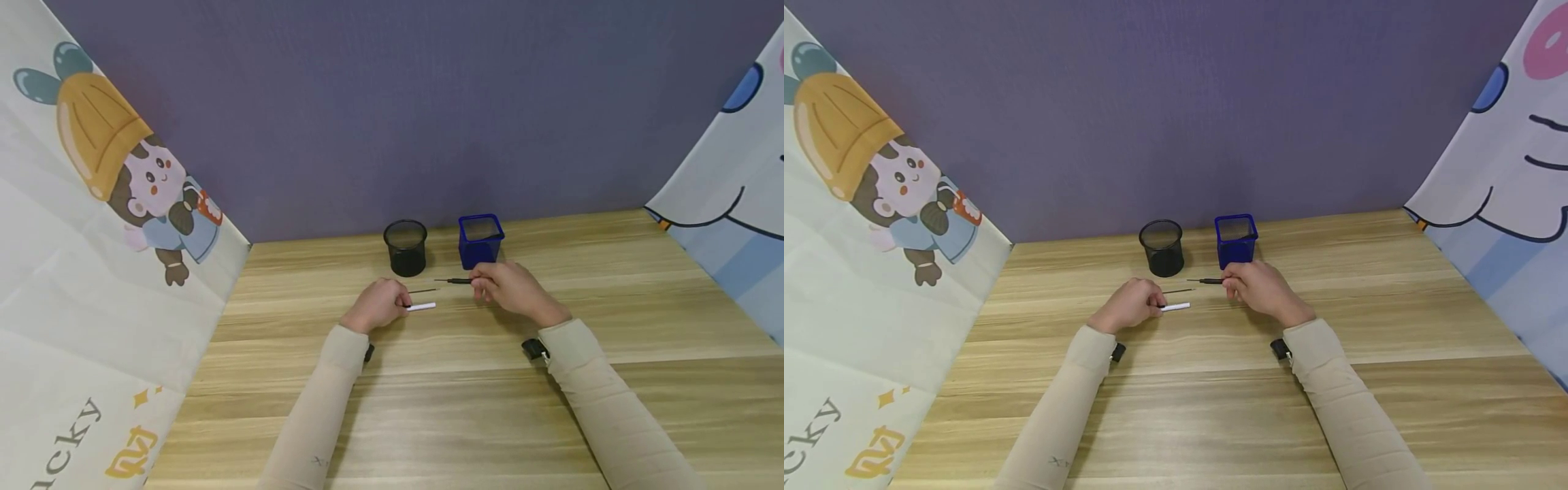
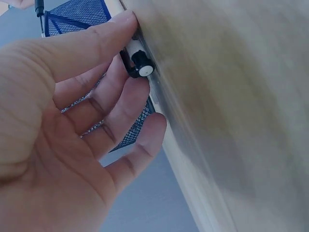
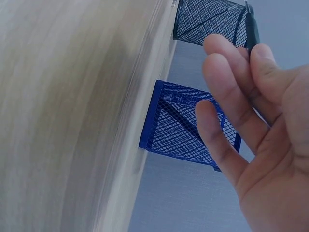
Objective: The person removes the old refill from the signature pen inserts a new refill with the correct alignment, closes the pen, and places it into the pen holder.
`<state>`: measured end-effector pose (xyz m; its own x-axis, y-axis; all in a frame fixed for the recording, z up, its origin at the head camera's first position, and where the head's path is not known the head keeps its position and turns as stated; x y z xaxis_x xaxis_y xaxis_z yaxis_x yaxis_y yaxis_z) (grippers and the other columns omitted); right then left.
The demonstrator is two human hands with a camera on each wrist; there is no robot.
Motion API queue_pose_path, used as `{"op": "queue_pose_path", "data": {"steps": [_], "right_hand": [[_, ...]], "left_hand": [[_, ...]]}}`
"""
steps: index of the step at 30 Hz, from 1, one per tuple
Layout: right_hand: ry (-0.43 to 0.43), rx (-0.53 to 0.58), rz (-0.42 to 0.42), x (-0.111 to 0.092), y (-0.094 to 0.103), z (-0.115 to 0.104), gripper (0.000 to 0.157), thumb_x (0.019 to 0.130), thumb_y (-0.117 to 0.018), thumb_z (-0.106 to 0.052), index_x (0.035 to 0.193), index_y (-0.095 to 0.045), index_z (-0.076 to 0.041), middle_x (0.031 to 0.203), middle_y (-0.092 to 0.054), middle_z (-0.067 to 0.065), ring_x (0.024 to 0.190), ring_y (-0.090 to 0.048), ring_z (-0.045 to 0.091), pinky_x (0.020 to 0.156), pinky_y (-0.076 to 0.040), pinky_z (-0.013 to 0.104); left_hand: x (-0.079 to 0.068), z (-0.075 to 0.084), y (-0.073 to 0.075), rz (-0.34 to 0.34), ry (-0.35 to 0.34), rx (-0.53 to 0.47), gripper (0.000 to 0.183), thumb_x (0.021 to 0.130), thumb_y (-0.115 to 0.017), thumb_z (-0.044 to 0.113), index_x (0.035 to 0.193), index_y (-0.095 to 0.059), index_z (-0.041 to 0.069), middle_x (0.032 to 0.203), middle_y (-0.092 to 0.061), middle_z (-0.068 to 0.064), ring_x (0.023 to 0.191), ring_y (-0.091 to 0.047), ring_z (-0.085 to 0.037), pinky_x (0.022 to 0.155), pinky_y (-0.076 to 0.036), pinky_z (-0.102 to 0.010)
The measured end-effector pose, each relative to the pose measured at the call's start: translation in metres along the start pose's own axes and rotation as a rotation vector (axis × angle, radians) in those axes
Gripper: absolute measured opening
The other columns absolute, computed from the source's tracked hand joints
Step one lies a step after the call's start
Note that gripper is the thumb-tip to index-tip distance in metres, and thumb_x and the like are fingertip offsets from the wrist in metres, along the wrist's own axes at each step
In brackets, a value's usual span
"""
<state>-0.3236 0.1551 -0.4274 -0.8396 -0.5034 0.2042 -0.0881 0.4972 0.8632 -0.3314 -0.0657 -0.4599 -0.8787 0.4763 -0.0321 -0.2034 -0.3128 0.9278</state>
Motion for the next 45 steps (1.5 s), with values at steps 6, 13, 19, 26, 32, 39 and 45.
{"op": "queue_pose_path", "data": {"steps": [6,13,19,26,32,39,45], "right_hand": [[-0.006,0.001,-0.007,0.000,0.001,0.001,0.015,0.097,-0.057,-0.018,0.106,-0.068,-0.012,0.076,-0.070,-0.008,0.060,-0.060,0.004,0.066,-0.052,0.032],[-0.013,0.009,-0.011,-0.001,0.002,0.002,0.016,0.097,-0.057,-0.018,0.107,-0.068,-0.011,0.077,-0.071,-0.007,0.060,-0.059,0.002,0.065,-0.052,0.031],[-0.014,0.010,-0.011,-0.002,0.003,0.004,0.016,0.097,-0.057,-0.018,0.107,-0.068,-0.012,0.077,-0.071,-0.007,0.061,-0.060,0.003,0.066,-0.052,0.032],[0.001,0.012,0.000,-0.003,0.006,0.004,0.017,0.098,-0.056,-0.019,0.106,-0.069,-0.012,0.077,-0.071,-0.006,0.061,-0.062,0.008,0.065,-0.052,0.032],[-0.002,0.007,-0.007,-0.003,0.006,0.004,0.017,0.098,-0.056,-0.020,0.107,-0.068,-0.013,0.077,-0.071,-0.006,0.063,-0.063,0.009,0.065,-0.052,0.031],[0.005,0.010,-0.003,-0.003,0.008,0.002,0.016,0.097,-0.057,-0.019,0.106,-0.069,-0.013,0.077,-0.071,-0.006,0.063,-0.064,0.011,0.065,-0.052,0.031],[0.008,0.012,0.002,-0.003,0.007,0.001,0.015,0.097,-0.058,-0.017,0.106,-0.069,-0.012,0.077,-0.071,-0.006,0.063,-0.064,0.011,0.065,-0.052,0.032]], "left_hand": [[-0.001,0.000,0.005,0.015,0.002,-0.011,0.006,0.084,-0.075,0.023,0.089,-0.075,0.018,0.078,-0.067,0.008,0.071,-0.059,-0.006,0.069,-0.049,-0.025],[-0.004,0.001,0.019,0.082,-0.018,-0.030,0.009,0.085,-0.075,0.023,0.090,-0.075,0.016,0.083,-0.071,0.005,0.074,-0.061,-0.007,0.070,-0.050,-0.027],[-0.006,-0.003,0.031,0.150,-0.028,-0.057,0.007,0.085,-0.074,0.024,0.089,-0.074,0.018,0.081,-0.069,0.006,0.072,-0.060,-0.008,0.067,-0.049,-0.028],[-0.009,-0.006,0.039,0.191,-0.033,-0.079,0.007,0.086,-0.073,0.023,0.091,-0.074,0.019,0.083,-0.069,0.006,0.072,-0.060,-0.006,0.067,-0.050,-0.025],[-0.009,-0.006,0.041,0.204,-0.041,-0.073,0.008,0.085,-0.074,0.023,0.092,-0.074,0.018,0.083,-0.068,0.006,0.073,-0.059,-0.006,0.068,-0.050,-0.026],[-0.010,-0.004,0.043,0.206,-0.040,-0.075,0.009,0.086,-0.073,0.023,0.094,-0.074,0.019,0.086,-0.069,0.006,0.075,-0.060,-0.008,0.070,-0.050,-0.027],[-0.010,-0.002,0.043,0.205,-0.052,-0.075,0.011,0.086,-0.072,0.022,0.096,-0.075,0.017,0.086,-0.069,0.005,0.076,-0.060,-0.008,0.070,-0.051,-0.027]]}}
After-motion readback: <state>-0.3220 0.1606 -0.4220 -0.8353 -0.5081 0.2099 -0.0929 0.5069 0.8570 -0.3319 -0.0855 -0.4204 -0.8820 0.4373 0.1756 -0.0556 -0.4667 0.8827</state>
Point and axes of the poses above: each hand's wrist, its own x-axis towards the middle knuckle, its own y-axis out of the back of the hand, z = x × y, the point moved 7 cm from there along x, towards the middle knuckle
